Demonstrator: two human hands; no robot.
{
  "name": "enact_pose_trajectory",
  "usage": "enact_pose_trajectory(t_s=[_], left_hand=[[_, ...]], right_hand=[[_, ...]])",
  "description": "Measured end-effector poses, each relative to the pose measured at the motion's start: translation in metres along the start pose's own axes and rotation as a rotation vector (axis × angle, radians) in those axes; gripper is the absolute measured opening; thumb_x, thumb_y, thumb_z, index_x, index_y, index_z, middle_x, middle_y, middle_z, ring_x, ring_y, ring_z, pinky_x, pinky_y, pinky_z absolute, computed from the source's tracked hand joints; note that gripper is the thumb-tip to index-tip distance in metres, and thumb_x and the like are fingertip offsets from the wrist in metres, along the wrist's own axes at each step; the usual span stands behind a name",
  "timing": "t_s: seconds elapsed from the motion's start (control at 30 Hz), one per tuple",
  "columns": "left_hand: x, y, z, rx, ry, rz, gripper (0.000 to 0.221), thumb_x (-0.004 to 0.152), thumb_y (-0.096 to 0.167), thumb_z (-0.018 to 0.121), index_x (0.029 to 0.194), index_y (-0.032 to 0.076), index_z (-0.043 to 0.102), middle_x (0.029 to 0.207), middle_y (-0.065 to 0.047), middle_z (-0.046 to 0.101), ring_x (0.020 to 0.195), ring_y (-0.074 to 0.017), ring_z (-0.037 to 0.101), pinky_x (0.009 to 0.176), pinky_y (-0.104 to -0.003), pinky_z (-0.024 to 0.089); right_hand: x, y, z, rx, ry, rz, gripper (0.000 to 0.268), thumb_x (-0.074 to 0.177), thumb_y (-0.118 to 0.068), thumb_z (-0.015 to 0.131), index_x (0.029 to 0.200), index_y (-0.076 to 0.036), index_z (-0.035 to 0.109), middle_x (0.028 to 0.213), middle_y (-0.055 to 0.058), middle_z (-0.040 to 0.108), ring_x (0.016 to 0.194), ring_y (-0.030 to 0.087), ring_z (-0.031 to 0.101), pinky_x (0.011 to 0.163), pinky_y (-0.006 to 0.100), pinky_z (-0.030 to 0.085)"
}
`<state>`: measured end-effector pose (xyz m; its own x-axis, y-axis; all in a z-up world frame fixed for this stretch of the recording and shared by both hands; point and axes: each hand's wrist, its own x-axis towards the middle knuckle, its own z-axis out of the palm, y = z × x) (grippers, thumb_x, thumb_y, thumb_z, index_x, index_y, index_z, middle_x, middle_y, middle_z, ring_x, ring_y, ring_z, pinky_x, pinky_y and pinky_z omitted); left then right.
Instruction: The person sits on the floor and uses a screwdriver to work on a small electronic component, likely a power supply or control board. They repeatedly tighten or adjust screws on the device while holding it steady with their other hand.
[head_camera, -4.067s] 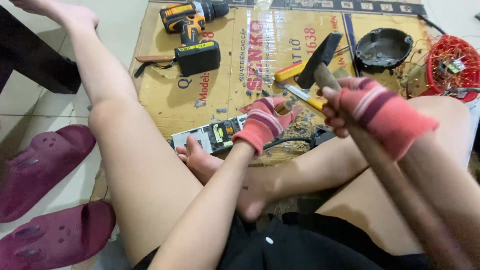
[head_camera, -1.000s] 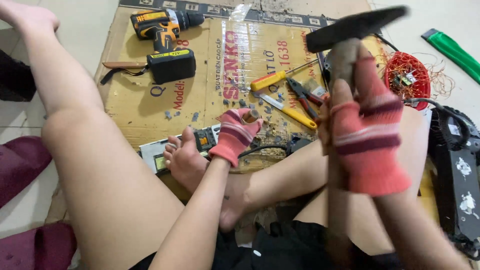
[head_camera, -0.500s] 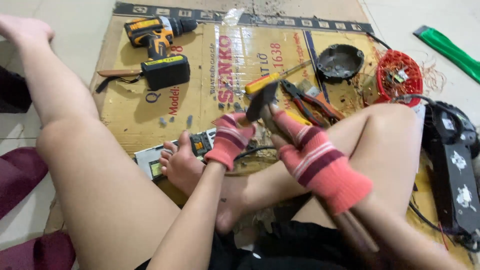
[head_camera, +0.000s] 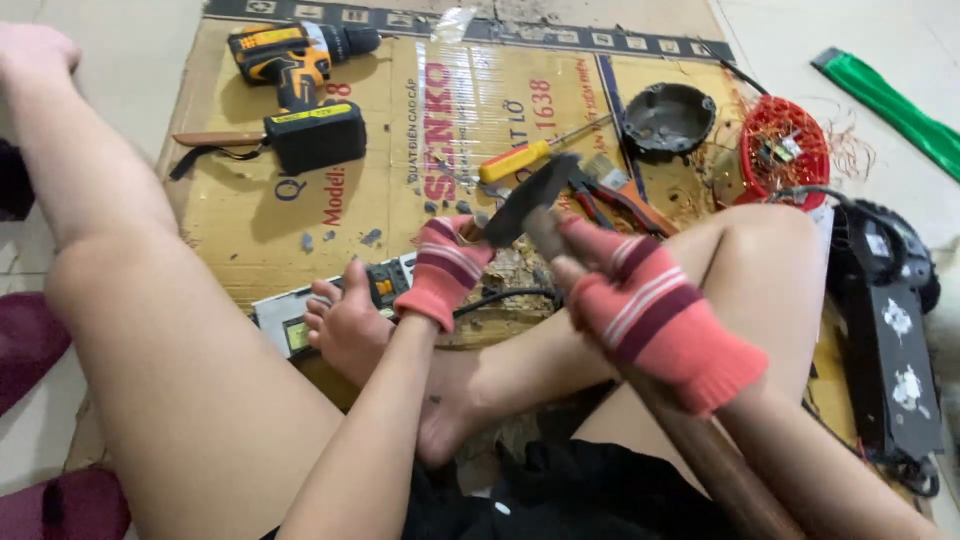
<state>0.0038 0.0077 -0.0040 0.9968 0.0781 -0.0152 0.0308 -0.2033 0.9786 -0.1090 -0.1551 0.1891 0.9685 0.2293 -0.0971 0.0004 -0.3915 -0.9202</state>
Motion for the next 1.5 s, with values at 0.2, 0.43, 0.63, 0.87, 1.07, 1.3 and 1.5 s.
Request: enact_pose_trajectory(t_s=[0.2, 0.43, 0.63, 0.87, 1.07, 1.3, 1.5], left_hand=[[-0.005, 0.022, -0.006, 0.066, -0.011, -0.129, 0.017, 0.081, 0.019, 0.076, 0.097, 0.014, 0.079, 0.095, -0.009, 0.078, 0.1, -0.0254, 0.074, 0.087, -0.039, 0.06], [-0.032, 0.071, -0.047, 0.259, -0.192, -0.18, 0.043, 0.078, 0.026, 0.078, 0.119, 0.017, 0.073, 0.121, -0.01, 0.073, 0.122, -0.0316, 0.066, 0.108, -0.044, 0.053], [-0.047, 0.096, -0.069, 0.404, -0.289, -0.197, 0.046, 0.081, 0.03, 0.075, 0.124, 0.018, 0.068, 0.124, -0.009, 0.072, 0.126, -0.0299, 0.064, 0.11, -0.045, 0.051], [-0.069, 0.124, -0.096, 0.536, -0.321, -0.226, 0.051, 0.086, 0.03, 0.067, 0.135, 0.015, 0.06, 0.141, -0.006, 0.064, 0.137, -0.0294, 0.055, 0.117, -0.054, 0.037], [-0.045, 0.089, -0.109, 0.546, -0.218, -0.316, 0.055, 0.091, 0.048, 0.068, 0.14, 0.024, 0.056, 0.144, -0.007, 0.06, 0.14, -0.0324, 0.05, 0.112, -0.076, 0.028], [-0.062, 0.032, -0.135, 0.182, 0.442, -0.228, 0.027, 0.091, 0.024, 0.076, 0.115, 0.013, 0.07, 0.109, -0.014, 0.073, 0.108, -0.0363, 0.07, 0.094, -0.051, 0.057], [-0.074, 0.038, -0.148, 0.225, 0.609, -0.323, 0.02, 0.091, 0.03, 0.068, 0.107, 0.02, 0.074, 0.101, -0.008, 0.077, 0.104, -0.0316, 0.072, 0.089, -0.046, 0.058]], right_hand=[[0.081, 0.006, -0.019, -0.578, 0.139, 0.238, 0.047, 0.096, -0.03, 0.061, 0.143, -0.034, 0.055, 0.131, 0.006, 0.068, 0.12, 0.028, 0.065, 0.101, 0.048, 0.054], [0.136, 0.077, -0.004, -1.052, -0.234, 0.22, 0.058, 0.095, -0.033, 0.06, 0.15, -0.027, 0.045, 0.142, 0.019, 0.06, 0.132, 0.037, 0.058, 0.11, 0.053, 0.048], [0.137, 0.057, 0.005, -1.246, -0.379, 0.238, 0.067, 0.097, -0.034, 0.057, 0.156, -0.018, 0.029, 0.129, 0.027, 0.066, 0.126, 0.04, 0.062, 0.109, 0.055, 0.049], [0.135, 0.087, -0.012, -0.847, -0.161, 0.396, 0.073, 0.08, -0.031, 0.068, 0.15, -0.023, 0.05, 0.118, 0.01, 0.075, 0.08, 0.022, 0.078, 0.087, 0.042, 0.061], [0.152, 0.076, -0.041, -1.139, -0.173, 0.153, 0.058, 0.087, -0.027, 0.071, 0.143, -0.026, 0.057, 0.126, 0.019, 0.07, 0.116, 0.038, 0.068, 0.095, 0.051, 0.059], [0.184, 0.071, -0.051, -1.508, -0.284, 0.041, 0.057, 0.09, -0.033, 0.068, 0.142, -0.015, 0.056, 0.119, 0.025, 0.072, 0.111, 0.039, 0.073, 0.092, 0.051, 0.061], [0.143, 0.032, 0.0, -0.447, -0.003, 0.007, 0.035, 0.106, -0.044, 0.058, 0.128, -0.019, 0.07, 0.118, 0.017, 0.07, 0.114, 0.031, 0.065, 0.105, 0.042, 0.047]])
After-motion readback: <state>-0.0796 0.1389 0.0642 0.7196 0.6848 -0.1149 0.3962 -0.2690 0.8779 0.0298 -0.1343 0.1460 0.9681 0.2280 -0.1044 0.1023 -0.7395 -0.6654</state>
